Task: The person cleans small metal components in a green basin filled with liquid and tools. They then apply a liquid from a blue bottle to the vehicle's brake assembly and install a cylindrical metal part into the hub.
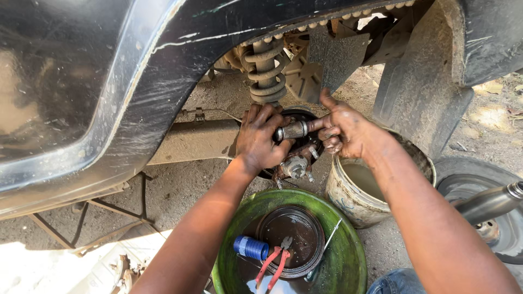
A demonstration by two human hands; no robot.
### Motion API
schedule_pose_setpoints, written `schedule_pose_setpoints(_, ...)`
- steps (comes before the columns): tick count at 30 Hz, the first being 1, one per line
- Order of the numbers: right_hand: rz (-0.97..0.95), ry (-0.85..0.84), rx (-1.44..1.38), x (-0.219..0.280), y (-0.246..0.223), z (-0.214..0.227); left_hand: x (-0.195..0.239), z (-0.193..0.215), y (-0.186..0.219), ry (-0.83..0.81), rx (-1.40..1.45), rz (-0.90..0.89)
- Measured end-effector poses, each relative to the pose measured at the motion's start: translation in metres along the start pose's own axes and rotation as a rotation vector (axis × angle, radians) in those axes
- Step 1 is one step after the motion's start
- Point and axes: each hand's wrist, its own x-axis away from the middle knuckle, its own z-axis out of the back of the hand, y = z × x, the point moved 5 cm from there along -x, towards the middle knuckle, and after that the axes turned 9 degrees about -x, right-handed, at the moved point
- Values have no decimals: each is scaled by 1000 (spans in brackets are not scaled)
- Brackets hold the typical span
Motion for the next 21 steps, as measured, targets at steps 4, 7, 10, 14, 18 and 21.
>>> schedule_pose_setpoints(4,39,-94,-25,-8,2,2,3,1,5,25,16,-11)
schedule_pose_setpoints(7,-49,-124,-17,-3,0,-3,0,2,3,60,20,-19)
schedule_pose_setpoints(10,-27,-101,-10,9,-6,-11,3,-4,1,2,-27,15)
schedule_pose_setpoints(14,23,8,37,12,-8,-13,2,-3,0,23,-25,-21)
schedule_pose_setpoints(18,61,19,-11,7,-8,-7,3,-7,-1,-16,-33,8)
schedule_pose_setpoints(21,48,-11,12,8,-5,-8,2,-3,0,16,9,-11)
